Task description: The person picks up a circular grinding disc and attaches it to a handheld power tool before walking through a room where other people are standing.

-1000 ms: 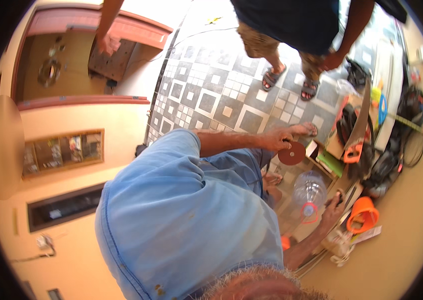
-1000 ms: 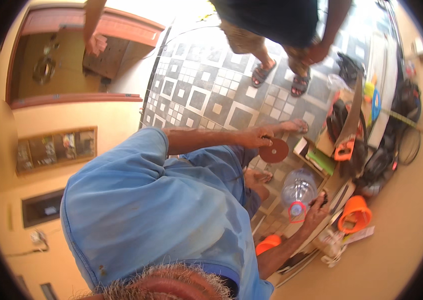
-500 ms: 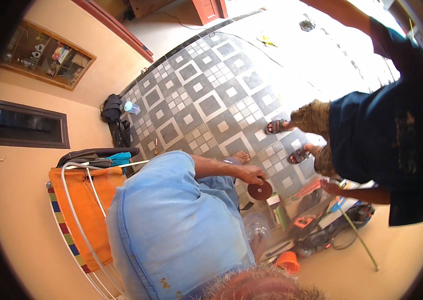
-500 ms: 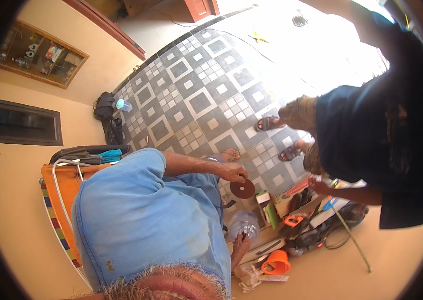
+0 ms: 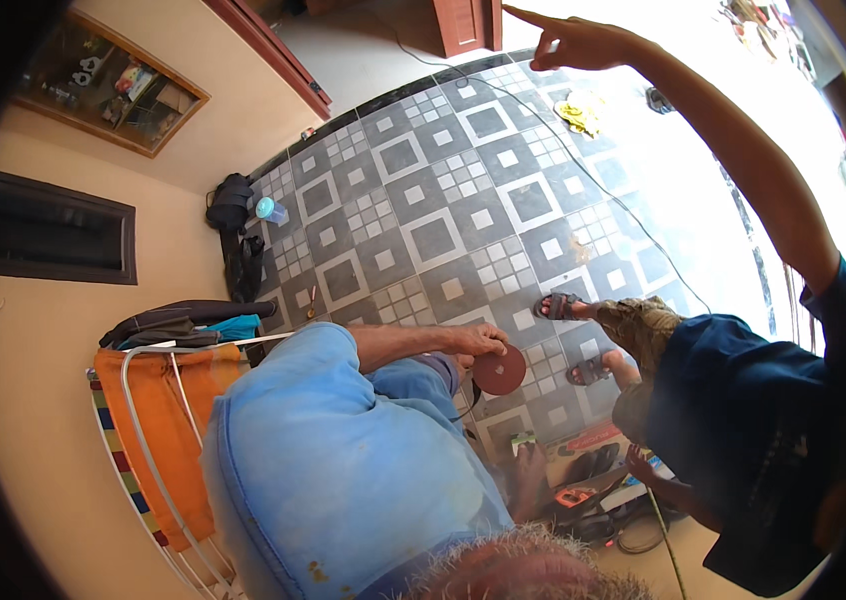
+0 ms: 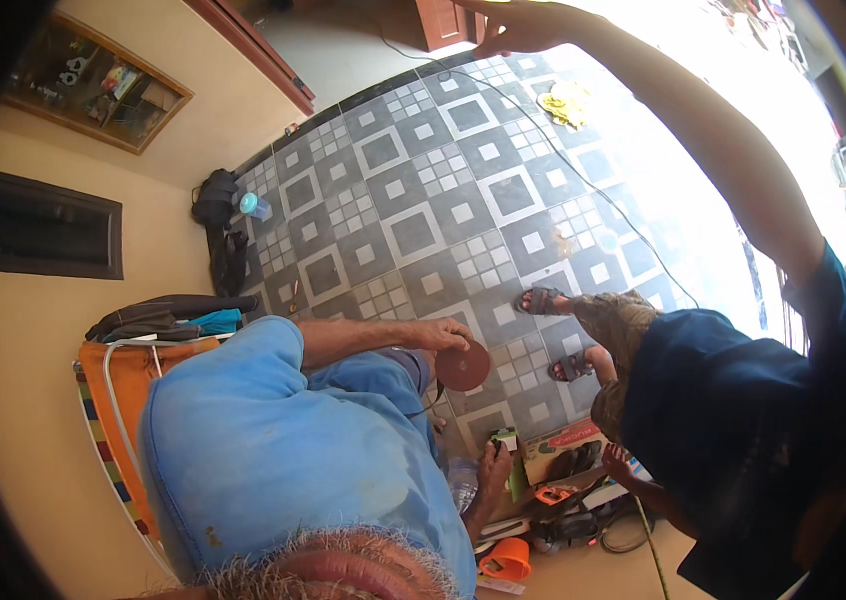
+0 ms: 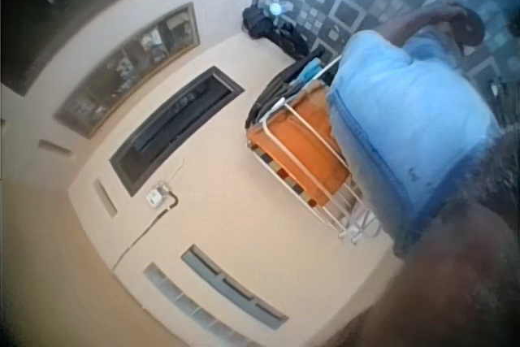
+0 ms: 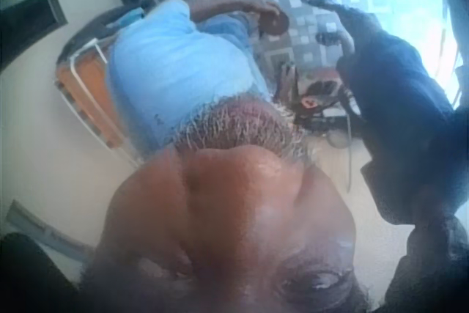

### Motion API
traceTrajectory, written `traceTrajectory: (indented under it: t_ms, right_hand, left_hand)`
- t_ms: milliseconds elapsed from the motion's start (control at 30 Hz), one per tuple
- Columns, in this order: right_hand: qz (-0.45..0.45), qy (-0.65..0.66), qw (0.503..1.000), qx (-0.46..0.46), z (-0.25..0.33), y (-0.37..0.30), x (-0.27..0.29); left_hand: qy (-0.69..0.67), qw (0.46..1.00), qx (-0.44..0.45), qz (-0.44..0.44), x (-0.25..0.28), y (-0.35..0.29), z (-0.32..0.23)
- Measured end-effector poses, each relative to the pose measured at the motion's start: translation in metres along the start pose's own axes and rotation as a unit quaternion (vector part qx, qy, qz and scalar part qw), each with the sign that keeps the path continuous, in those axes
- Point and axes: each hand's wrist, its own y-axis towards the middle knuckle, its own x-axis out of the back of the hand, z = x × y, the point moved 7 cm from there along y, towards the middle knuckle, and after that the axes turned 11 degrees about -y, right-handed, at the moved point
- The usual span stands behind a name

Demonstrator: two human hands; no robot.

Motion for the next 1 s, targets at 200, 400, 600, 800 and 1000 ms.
traceTrajectory:
  t_ms: [200,400,600,800,1000]
  right_hand:
    - [0.060,-0.029,0.998,0.005,-0.015,0.009,-0.015]
    - [0.081,0.037,0.996,-0.020,-0.011,0.024,-0.014]
    - [0.091,-0.051,0.990,-0.092,-0.165,0.080,-0.053]
    - [0.341,-0.222,0.859,0.312,0.194,0.392,0.062]
    - [0.316,-0.582,0.601,0.447,0.022,0.550,0.155]
  left_hand:
    - [-0.034,0.999,0.038,-0.020,0.009,-0.014,-0.013]
    - [-0.082,0.995,0.018,-0.047,0.015,-0.038,-0.022]
    - [-0.110,0.989,-0.049,-0.082,0.036,-0.035,-0.058]
    - [-0.178,0.963,-0.049,-0.195,0.085,-0.074,-0.053]
    - [-0.190,0.967,-0.022,-0.170,0.137,-0.018,-0.068]
